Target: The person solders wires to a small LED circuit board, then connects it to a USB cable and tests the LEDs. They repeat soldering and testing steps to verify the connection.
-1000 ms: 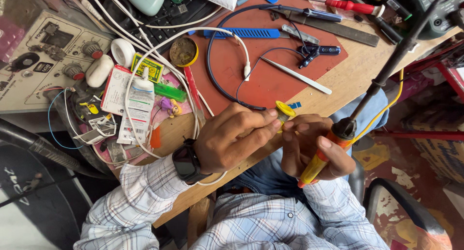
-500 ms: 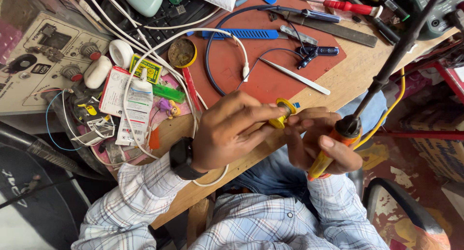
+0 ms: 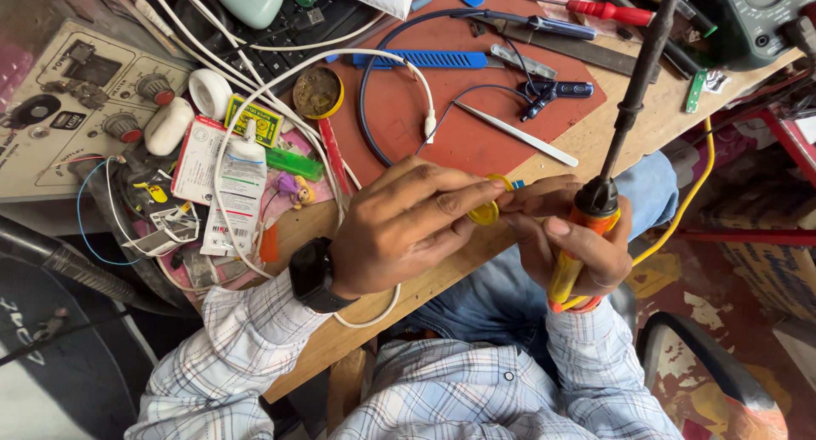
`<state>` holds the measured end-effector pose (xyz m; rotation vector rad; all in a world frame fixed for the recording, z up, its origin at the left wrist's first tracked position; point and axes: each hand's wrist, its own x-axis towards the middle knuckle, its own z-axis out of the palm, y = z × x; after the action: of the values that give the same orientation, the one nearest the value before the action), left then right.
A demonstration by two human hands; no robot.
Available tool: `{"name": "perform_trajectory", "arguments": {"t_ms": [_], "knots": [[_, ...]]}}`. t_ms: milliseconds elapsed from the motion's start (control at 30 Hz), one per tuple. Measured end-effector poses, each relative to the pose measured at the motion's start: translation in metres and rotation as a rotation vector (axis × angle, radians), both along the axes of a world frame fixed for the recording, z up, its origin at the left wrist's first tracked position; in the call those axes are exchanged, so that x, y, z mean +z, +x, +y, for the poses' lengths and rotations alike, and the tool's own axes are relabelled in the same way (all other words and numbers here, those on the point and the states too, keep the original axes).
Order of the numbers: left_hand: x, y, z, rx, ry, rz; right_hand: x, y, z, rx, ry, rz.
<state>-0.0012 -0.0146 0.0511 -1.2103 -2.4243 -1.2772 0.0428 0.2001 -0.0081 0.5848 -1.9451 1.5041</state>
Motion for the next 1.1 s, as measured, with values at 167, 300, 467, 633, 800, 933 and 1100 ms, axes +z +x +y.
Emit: {"name": "perform_trajectory", "arguments": {"t_ms": [167,300,467,633,800,933,1100], "knots": [[0.004,0.0,0.006,-0.014,0.044,-0.071,-0.005,-0.001,-0.002,-0.039,-0.034,0.021],[0.003,0.004,0.013,-0.051,0.164,-0.292,-0.019,-0.001,-0.019,-0.123,-0.145,0.131],[0.002,0.008,0.012,-0.03,0.214,-0.363,-0.029,0.007,-0.023,-0.201,-0.19,0.129],[0.001,0.008,0.011,-0.031,0.235,-0.402,-0.032,0.011,-0.018,-0.202,-0.179,0.071],[0.002,0.003,0.005,0.049,0.251,-0.456,-0.039,0.009,-0.017,-0.22,-0.302,0.059],[-0.003,-0.006,0.003,0.207,0.195,-0.354,-0.044,-0.005,0.002,-0.305,-0.333,0.046],[-0.01,-0.009,0.003,0.276,0.215,-0.375,-0.051,-0.018,0.017,-0.503,-0.342,0.088]]}}
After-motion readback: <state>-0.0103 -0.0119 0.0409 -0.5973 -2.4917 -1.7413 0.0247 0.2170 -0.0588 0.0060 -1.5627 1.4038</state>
